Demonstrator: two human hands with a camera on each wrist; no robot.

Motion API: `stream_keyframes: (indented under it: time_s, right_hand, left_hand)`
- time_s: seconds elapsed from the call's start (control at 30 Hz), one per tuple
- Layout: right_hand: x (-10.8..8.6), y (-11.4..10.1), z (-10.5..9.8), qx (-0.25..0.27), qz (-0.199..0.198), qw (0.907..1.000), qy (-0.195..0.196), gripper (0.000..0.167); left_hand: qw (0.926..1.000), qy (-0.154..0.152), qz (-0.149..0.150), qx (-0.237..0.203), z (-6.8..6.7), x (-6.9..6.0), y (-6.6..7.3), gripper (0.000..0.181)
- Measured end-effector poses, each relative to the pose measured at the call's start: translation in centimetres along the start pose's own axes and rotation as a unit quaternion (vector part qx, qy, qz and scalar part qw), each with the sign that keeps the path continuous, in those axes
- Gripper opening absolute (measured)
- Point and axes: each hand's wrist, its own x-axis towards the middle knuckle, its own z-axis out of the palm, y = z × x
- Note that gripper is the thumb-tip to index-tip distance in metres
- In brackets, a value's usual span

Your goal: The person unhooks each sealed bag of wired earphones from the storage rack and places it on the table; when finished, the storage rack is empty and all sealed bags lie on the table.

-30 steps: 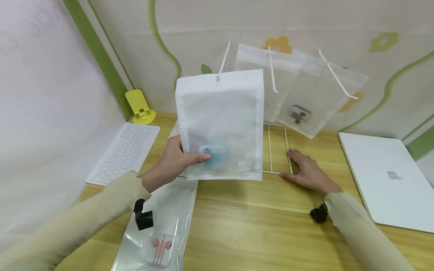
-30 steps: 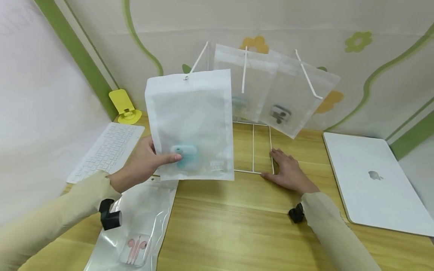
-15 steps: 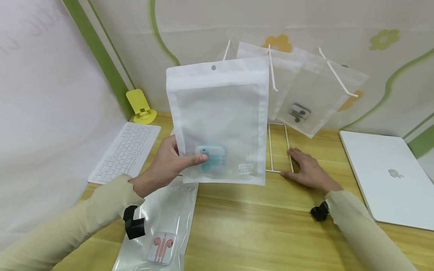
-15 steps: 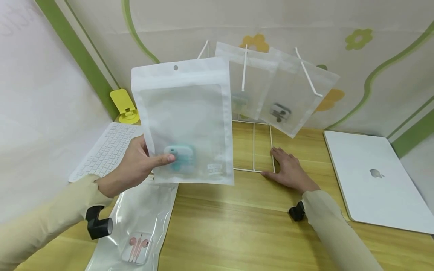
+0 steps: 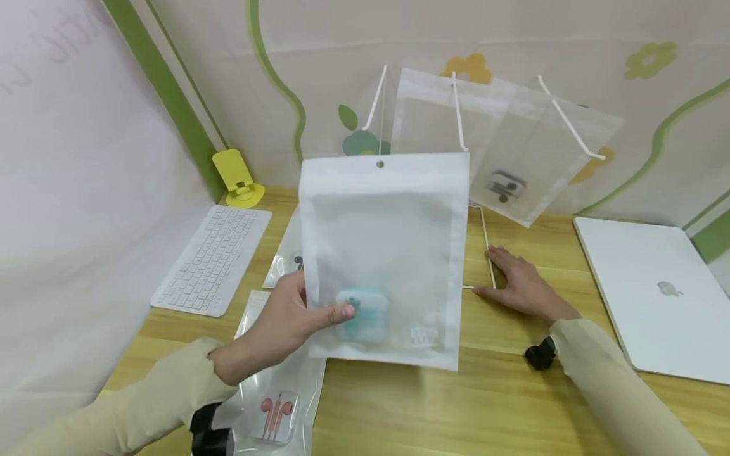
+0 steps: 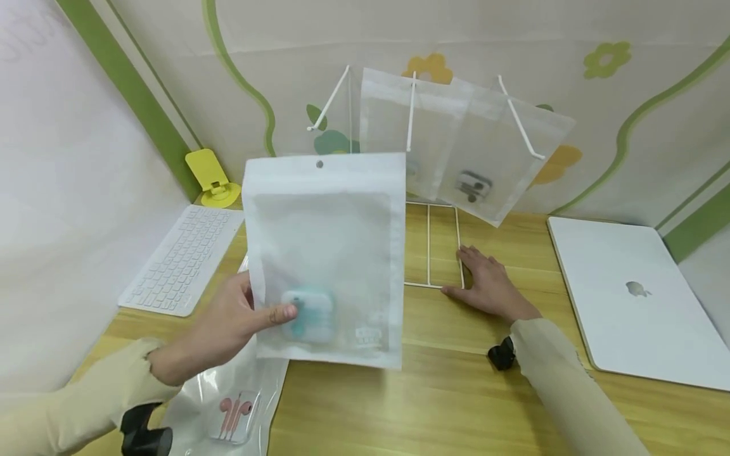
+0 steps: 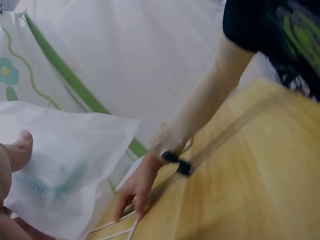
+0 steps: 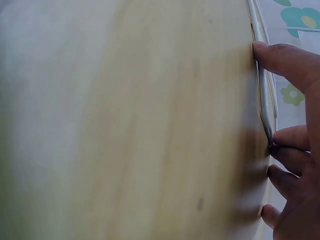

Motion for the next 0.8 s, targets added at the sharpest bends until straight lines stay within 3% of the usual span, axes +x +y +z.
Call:
stream_keyframes:
  time_s: [0.2, 0.5, 0.67, 0.8]
  right_hand:
    - [0.1, 0.1, 0.2, 0.003, 0.01, 0.9999, -0.008, 0.095]
    - [0.1, 0.1, 0.0, 0.0, 0.004, 1.0, 0.0, 0.094]
    - [0.0, 0.0, -0.1, 0.002, 0.007, 1.0, -0.001, 0.092]
    - [-0.1, 0.0, -0.1, 0.002, 0.007, 1.0, -0.004, 0.092]
  left_hand:
    - [0.9978, -0.039, -0.041, -0.035, 1.6, -1.8, -1.3, 0.044]
    - [0.9866, -0.049, -0.117, -0.103, 3.5, -3.5, -4.5, 0.045]
    - [0.9881, -0.045, -0.118, -0.087, 4.2, -3.5, -6.5, 0.044]
    - [0.9925, -0.03, -0.107, -0.051, 4.6, -3.2, -7.8, 0.044]
